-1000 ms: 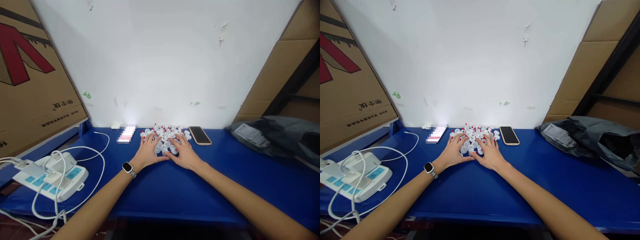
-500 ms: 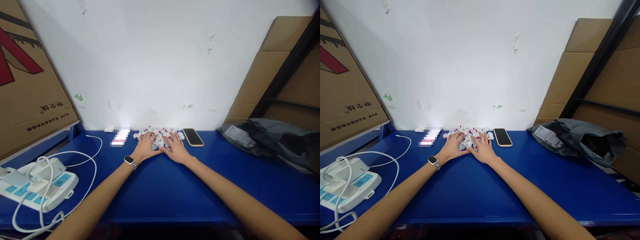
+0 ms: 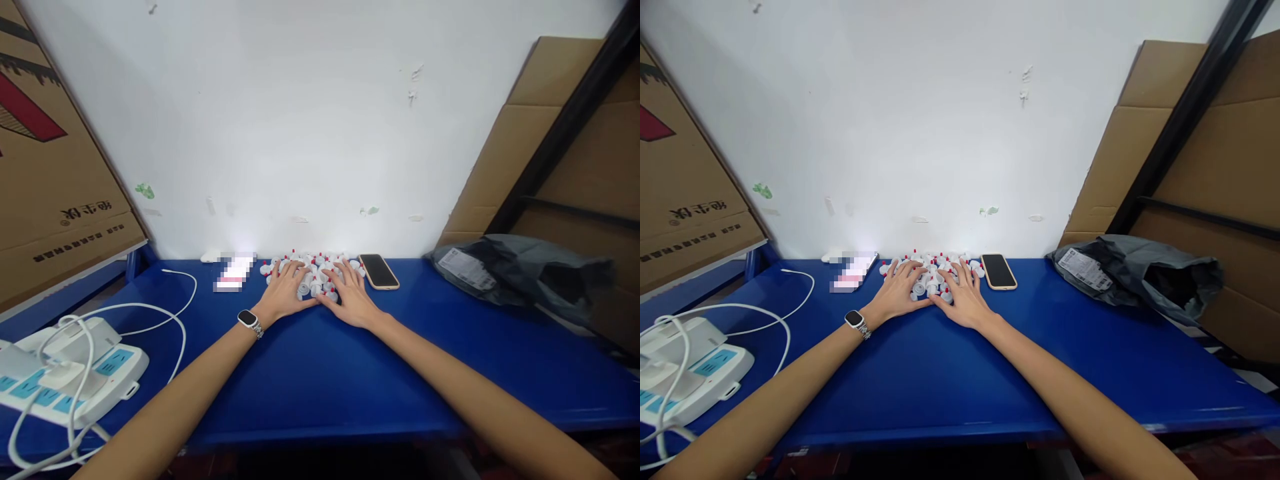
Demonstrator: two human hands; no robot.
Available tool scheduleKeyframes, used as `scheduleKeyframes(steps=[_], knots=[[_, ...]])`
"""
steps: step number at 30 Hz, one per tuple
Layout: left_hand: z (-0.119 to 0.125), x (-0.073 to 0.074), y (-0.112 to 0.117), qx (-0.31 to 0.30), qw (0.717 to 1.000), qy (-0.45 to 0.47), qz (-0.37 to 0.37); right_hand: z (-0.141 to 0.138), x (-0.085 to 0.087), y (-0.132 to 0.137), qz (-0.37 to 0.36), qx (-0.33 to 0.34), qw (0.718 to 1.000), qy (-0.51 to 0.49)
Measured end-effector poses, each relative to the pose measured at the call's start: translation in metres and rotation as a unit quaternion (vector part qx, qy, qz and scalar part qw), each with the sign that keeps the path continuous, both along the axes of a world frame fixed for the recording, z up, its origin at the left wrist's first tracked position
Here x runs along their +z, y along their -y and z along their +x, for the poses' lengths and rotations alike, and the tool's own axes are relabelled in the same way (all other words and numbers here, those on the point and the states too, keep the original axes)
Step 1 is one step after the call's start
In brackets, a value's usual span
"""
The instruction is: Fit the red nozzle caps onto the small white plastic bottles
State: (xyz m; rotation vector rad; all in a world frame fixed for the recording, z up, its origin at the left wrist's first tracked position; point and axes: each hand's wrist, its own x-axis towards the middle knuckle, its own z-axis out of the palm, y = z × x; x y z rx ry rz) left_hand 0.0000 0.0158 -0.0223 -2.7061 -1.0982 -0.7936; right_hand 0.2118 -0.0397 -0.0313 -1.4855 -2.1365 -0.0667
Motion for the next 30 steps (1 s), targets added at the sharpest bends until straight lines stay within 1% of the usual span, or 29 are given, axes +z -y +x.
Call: scheduleKeyframes(steps=[4,8,10,14,17,20,23,25,27,29,30], knots=[[0.000,0.001,-0.001,-0.011,1.000,-0.021,0.004,0.002,0.001,0.001,0.046,-0.008,0.999,-0.025],[0.001,0.004,0.004,-0.026,1.000,-0.016,0.001,0.003,0.003,0.002,0.091,-0.029,0.994,-0.053],[0.001,0.006,0.009,-0.038,0.999,-0.007,-0.004,0.005,0.004,0.003,0.082,-0.008,0.994,-0.067],[0.000,0.008,0.016,-0.058,0.998,0.028,-0.014,0.008,0.004,0.003,0.022,0.063,0.992,-0.106],[-0.001,0.008,0.017,-0.067,0.997,0.043,-0.025,0.009,0.006,0.002,0.006,0.077,0.988,-0.133],[-0.001,0.008,0.015,-0.075,0.996,0.035,-0.028,0.009,0.009,0.003,-0.002,0.083,0.981,-0.175],[0.002,0.011,0.018,-0.091,0.995,0.033,-0.029,0.008,0.011,0.003,-0.047,0.081,0.959,-0.267],[0.005,0.014,0.023,-0.110,0.993,0.038,-0.033,0.006,0.011,0.001,-0.095,0.091,0.931,-0.342],[0.009,0.017,0.030,-0.130,0.990,0.044,-0.045,0.004,0.010,-0.001,-0.132,0.114,0.899,-0.402],[0.013,0.018,0.036,-0.135,0.987,0.051,-0.063,0.002,0.009,-0.001,-0.149,0.132,0.879,-0.434],[0.014,0.018,0.038,-0.134,0.987,0.057,-0.073,0.001,0.009,-0.001,-0.147,0.132,0.878,-0.436]])
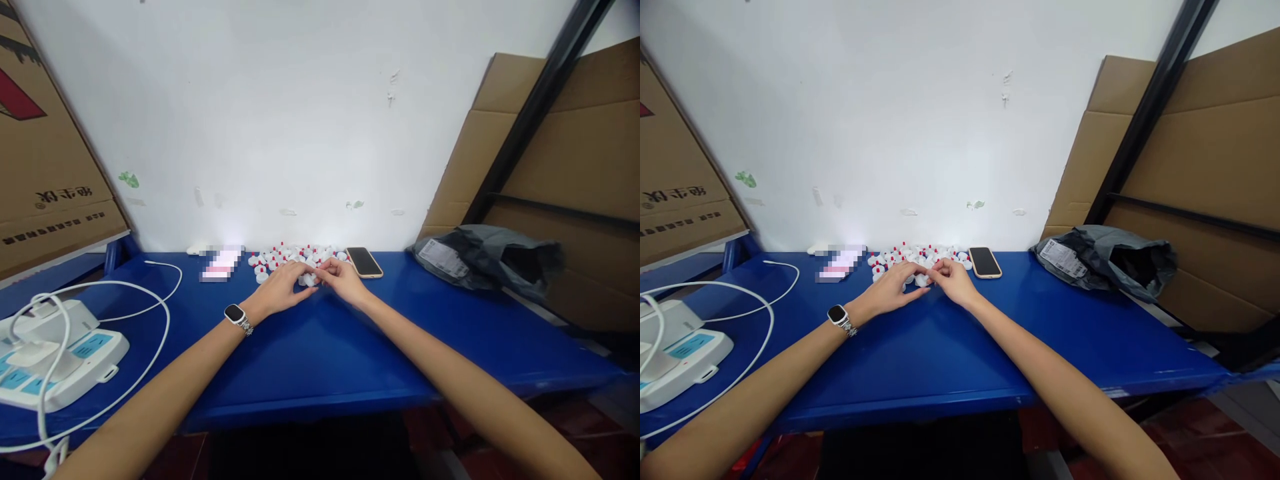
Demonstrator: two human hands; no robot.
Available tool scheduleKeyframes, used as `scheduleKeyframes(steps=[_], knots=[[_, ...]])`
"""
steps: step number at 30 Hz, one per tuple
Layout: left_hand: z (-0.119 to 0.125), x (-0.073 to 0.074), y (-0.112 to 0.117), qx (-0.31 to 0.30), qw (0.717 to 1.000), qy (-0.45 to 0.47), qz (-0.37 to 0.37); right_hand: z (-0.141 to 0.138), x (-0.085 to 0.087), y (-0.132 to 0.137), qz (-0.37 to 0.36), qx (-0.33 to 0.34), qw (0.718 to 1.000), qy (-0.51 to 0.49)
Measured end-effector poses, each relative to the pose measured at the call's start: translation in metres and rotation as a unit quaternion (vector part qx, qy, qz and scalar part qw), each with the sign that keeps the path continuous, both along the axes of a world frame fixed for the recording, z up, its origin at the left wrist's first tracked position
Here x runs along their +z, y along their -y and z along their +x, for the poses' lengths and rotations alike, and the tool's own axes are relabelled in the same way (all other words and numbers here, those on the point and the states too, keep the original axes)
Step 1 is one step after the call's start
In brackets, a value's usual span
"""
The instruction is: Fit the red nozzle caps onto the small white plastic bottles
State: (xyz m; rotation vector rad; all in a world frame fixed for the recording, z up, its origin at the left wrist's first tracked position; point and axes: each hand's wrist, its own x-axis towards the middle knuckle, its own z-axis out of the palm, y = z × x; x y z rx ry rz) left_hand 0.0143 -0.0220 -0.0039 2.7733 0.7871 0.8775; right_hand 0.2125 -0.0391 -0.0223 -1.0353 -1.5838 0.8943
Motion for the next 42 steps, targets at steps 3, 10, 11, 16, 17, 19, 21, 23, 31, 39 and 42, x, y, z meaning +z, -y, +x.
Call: scheduleKeyframes(steps=[3,10,11,16,17,19,21,23,31,39,42], knots=[[0.002,-0.002,0.003,0.004,0.999,0.020,-0.028,-0.003,0.002,0.007,0.043,-0.032,0.996,0.078],[0.005,-0.004,0.006,-0.017,0.997,0.048,-0.054,-0.006,0.007,0.019,0.115,-0.057,0.967,0.222],[0.006,-0.004,0.006,-0.015,0.996,0.061,-0.066,-0.006,0.007,0.019,0.113,-0.061,0.969,0.212],[0.012,-0.006,0.006,0.007,0.978,0.154,-0.137,-0.010,0.002,0.016,0.095,-0.044,0.988,0.116],[0.014,-0.007,0.006,0.007,0.975,0.165,-0.148,-0.011,0.000,0.016,0.088,-0.039,0.990,0.098],[0.016,-0.010,0.006,-0.004,0.970,0.182,-0.163,-0.013,-0.003,0.014,0.076,-0.036,0.994,0.066],[0.018,-0.011,0.007,-0.028,0.963,0.204,-0.171,-0.015,-0.004,0.014,0.076,-0.035,0.996,0.040],[0.019,-0.010,0.008,-0.044,0.956,0.231,-0.176,-0.016,-0.002,0.015,0.090,-0.041,0.994,0.036],[0.018,-0.003,0.018,0.038,0.993,0.111,-0.034,-0.018,0.005,0.024,0.182,-0.102,0.967,0.145],[0.015,-0.006,0.007,0.067,0.982,0.132,-0.119,-0.019,0.007,0.027,0.139,-0.024,0.988,0.065],[0.016,-0.004,0.011,0.045,0.975,0.157,-0.148,-0.014,0.015,0.030,0.140,-0.015,0.982,0.122]])
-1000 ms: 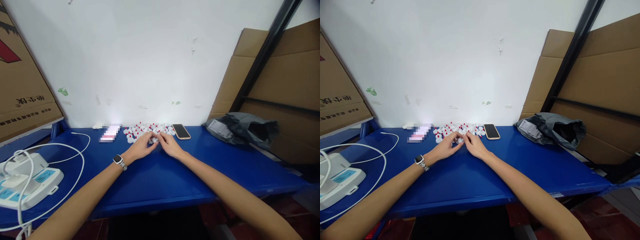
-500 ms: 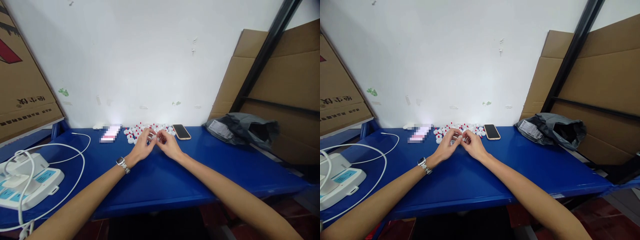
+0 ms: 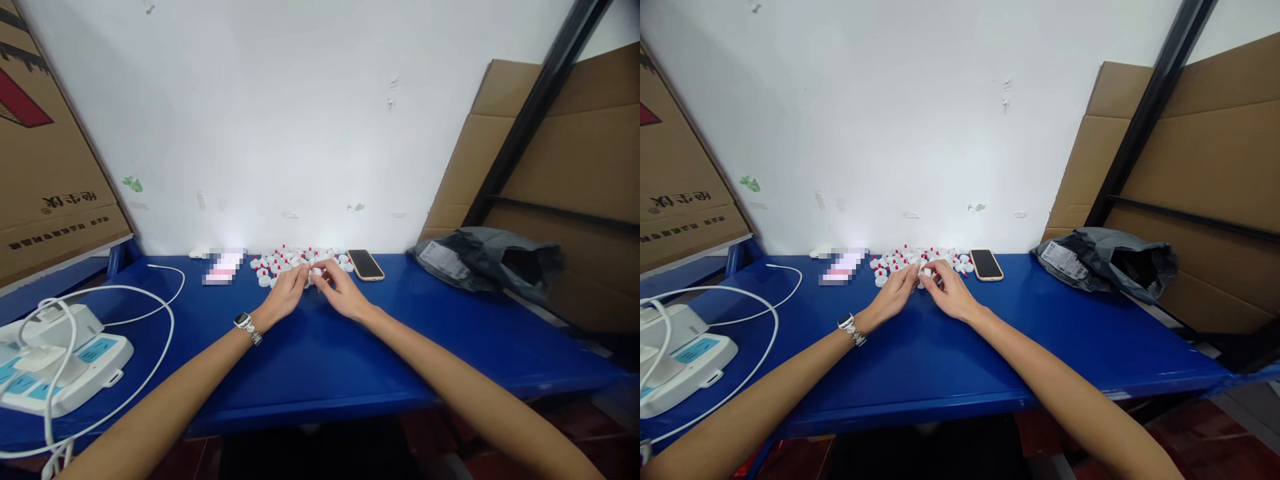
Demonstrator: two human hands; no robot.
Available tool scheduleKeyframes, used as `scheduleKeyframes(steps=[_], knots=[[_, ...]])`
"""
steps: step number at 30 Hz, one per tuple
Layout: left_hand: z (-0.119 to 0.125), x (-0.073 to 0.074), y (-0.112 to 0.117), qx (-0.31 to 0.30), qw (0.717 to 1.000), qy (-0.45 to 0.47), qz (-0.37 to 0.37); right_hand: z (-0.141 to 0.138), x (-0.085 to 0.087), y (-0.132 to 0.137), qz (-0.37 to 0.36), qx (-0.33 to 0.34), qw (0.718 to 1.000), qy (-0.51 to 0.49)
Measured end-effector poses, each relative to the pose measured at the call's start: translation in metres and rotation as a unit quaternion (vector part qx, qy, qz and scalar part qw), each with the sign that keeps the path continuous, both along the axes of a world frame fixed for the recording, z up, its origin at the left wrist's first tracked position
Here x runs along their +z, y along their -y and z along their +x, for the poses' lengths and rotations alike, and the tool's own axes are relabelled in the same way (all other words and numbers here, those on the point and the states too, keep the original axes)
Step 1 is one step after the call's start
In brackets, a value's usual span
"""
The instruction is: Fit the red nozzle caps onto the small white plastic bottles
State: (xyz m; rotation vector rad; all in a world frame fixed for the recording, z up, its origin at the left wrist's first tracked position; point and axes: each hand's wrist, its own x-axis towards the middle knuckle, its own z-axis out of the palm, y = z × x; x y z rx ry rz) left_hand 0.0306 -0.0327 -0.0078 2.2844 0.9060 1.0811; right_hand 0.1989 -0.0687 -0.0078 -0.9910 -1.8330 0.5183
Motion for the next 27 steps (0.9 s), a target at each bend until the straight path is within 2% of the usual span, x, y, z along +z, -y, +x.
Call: scheduleKeyframes(steps=[3,7,10,12,15,18,22,27], knots=[[-0.001,0.002,0.004,0.000,1.000,-0.017,0.024,0.002,0.002,0.001,-0.024,0.006,0.999,0.031],[-0.006,0.002,0.005,-0.010,0.993,-0.076,0.091,-0.005,-0.005,0.001,-0.053,-0.010,0.999,-0.008],[-0.004,0.001,0.004,-0.036,0.992,-0.067,0.101,-0.010,-0.007,0.001,-0.092,0.015,0.995,-0.044],[-0.001,-0.001,0.004,-0.024,0.997,-0.016,0.069,-0.009,-0.003,0.001,-0.080,0.016,0.996,-0.045],[0.007,-0.005,0.002,-0.003,0.997,0.077,-0.011,-0.002,0.006,0.002,-0.024,-0.012,1.000,0.003],[0.013,-0.009,-0.001,-0.022,0.985,0.141,-0.098,0.005,0.012,0.002,0.018,-0.018,0.998,0.052],[0.016,-0.010,-0.006,-0.068,0.958,0.186,-0.208,0.010,0.015,0.002,0.053,-0.016,0.994,0.092],[0.019,-0.008,-0.004,-0.083,0.935,0.208,-0.277,0.012,0.014,0.003,0.092,-0.028,0.986,0.134]])
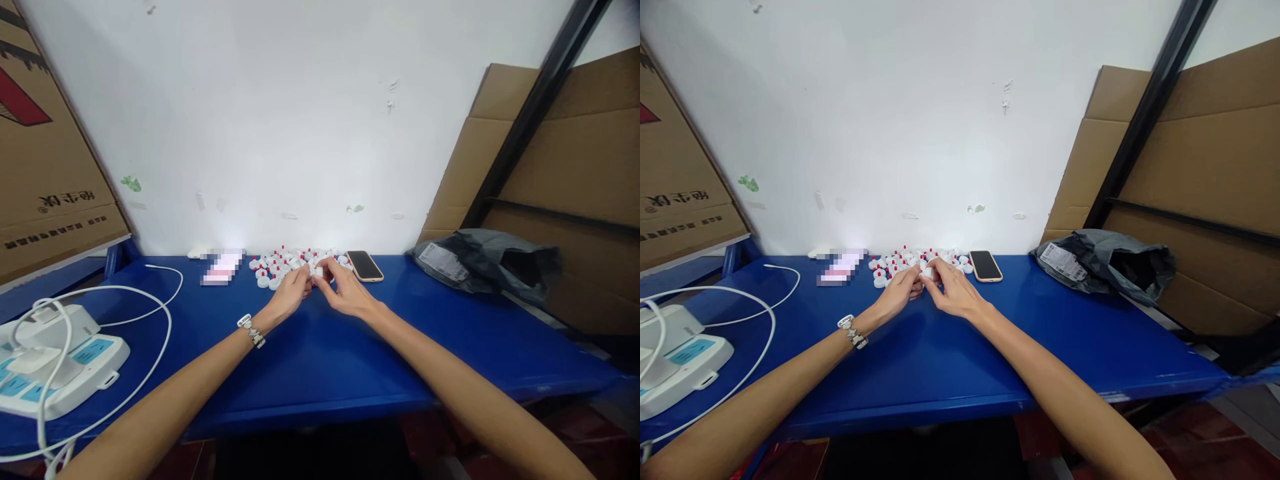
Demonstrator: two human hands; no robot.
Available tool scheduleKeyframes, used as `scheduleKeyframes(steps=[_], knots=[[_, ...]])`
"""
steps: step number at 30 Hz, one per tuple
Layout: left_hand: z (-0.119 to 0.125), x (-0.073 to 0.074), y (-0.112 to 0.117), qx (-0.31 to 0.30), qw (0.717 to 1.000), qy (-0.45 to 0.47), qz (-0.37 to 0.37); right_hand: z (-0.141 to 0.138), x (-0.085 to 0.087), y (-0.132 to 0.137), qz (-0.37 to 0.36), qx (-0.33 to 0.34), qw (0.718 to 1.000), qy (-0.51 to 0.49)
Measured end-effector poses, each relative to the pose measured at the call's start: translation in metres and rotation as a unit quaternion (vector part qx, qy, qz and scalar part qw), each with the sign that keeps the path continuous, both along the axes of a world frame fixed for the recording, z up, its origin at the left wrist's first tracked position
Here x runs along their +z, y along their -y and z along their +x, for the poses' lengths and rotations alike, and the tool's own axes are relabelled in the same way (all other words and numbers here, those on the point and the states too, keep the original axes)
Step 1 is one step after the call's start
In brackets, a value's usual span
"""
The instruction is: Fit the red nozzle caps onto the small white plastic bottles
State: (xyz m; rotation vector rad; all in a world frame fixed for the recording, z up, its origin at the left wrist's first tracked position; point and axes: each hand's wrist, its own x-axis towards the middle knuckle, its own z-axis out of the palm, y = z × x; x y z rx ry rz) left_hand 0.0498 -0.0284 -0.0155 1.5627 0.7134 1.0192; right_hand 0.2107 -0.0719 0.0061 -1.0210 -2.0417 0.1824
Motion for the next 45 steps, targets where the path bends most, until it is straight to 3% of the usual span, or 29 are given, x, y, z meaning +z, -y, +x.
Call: scheduleKeyframes(steps=[3,7,9,11,13,18,23,27,35,41,45], knots=[[0.001,0.002,0.006,0.008,0.998,-0.048,0.040,-0.004,-0.007,-0.003,-0.008,-0.025,1.000,-0.011],[-0.007,0.005,0.009,0.075,0.956,-0.175,0.225,-0.009,-0.018,-0.014,-0.063,-0.045,0.994,-0.079],[-0.016,0.009,0.005,0.118,0.929,-0.215,0.276,-0.007,-0.021,-0.020,-0.138,-0.048,0.977,-0.152],[-0.027,0.014,-0.002,0.169,0.912,-0.233,0.292,-0.003,-0.022,-0.026,-0.227,-0.052,0.943,-0.237],[-0.037,0.016,-0.008,0.141,0.899,-0.264,0.320,0.002,-0.024,-0.030,-0.266,-0.057,0.925,-0.265],[-0.042,0.006,-0.015,-0.037,0.873,-0.306,0.377,0.008,-0.025,-0.028,-0.185,-0.032,0.977,-0.105],[-0.040,-0.002,-0.017,-0.095,0.866,-0.323,0.369,0.017,-0.019,-0.021,-0.158,-0.041,0.987,-0.014],[-0.042,0.000,-0.017,-0.084,0.860,-0.346,0.365,0.019,-0.017,-0.020,-0.163,-0.042,0.986,0.013],[-0.044,-0.003,-0.019,-0.050,0.829,-0.368,0.419,0.015,-0.027,-0.026,-0.071,-0.093,0.992,0.044],[-0.040,0.006,-0.015,0.038,0.783,-0.398,0.477,0.011,-0.037,-0.032,-0.173,-0.010,0.985,-0.018],[-0.039,0.006,-0.017,0.063,0.743,-0.439,0.502,0.013,-0.037,-0.033,-0.169,-0.051,0.984,-0.009]])
